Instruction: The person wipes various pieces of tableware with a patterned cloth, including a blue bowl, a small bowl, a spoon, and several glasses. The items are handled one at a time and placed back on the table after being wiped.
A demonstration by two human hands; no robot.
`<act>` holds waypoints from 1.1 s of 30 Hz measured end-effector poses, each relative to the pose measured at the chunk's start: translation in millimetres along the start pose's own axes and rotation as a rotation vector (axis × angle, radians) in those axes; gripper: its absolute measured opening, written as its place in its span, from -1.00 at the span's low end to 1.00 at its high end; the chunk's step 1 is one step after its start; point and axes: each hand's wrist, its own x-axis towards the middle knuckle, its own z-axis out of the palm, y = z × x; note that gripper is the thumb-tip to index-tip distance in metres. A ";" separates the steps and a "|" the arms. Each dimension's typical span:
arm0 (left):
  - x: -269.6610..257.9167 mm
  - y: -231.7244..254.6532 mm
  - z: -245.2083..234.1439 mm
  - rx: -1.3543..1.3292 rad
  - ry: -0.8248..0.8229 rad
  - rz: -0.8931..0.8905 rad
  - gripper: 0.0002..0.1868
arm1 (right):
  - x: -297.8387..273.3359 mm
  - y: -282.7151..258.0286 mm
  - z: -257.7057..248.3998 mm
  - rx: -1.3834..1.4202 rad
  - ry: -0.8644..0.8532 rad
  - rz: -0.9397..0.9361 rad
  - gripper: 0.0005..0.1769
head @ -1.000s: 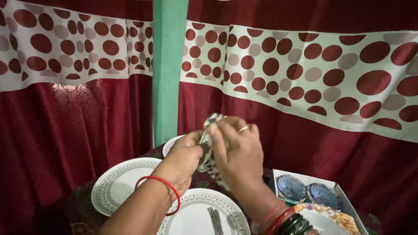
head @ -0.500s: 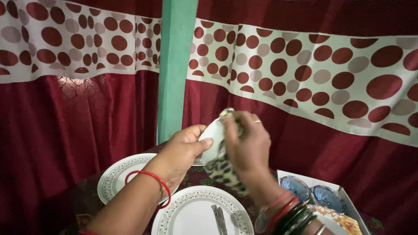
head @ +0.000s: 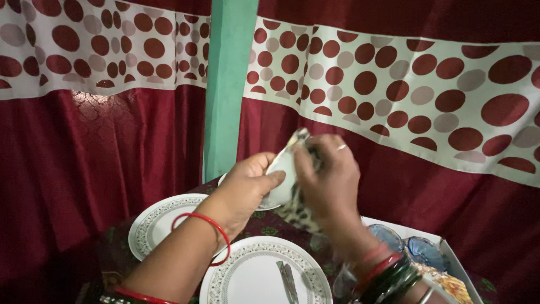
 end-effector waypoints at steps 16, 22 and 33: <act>23.1 47.5 -25.9 0.082 -0.210 0.055 -0.76 | 15.6 -7.7 -3.0 0.045 0.061 -0.072 -0.79; 22.0 48.5 -28.8 0.116 -0.177 0.052 -0.73 | 11.6 -16.5 8.8 0.077 0.101 -0.403 -0.82; 17.5 8.8 -34.7 -0.179 0.052 0.066 -0.75 | -10.2 -27.0 51.2 1.262 -0.374 1.180 -0.61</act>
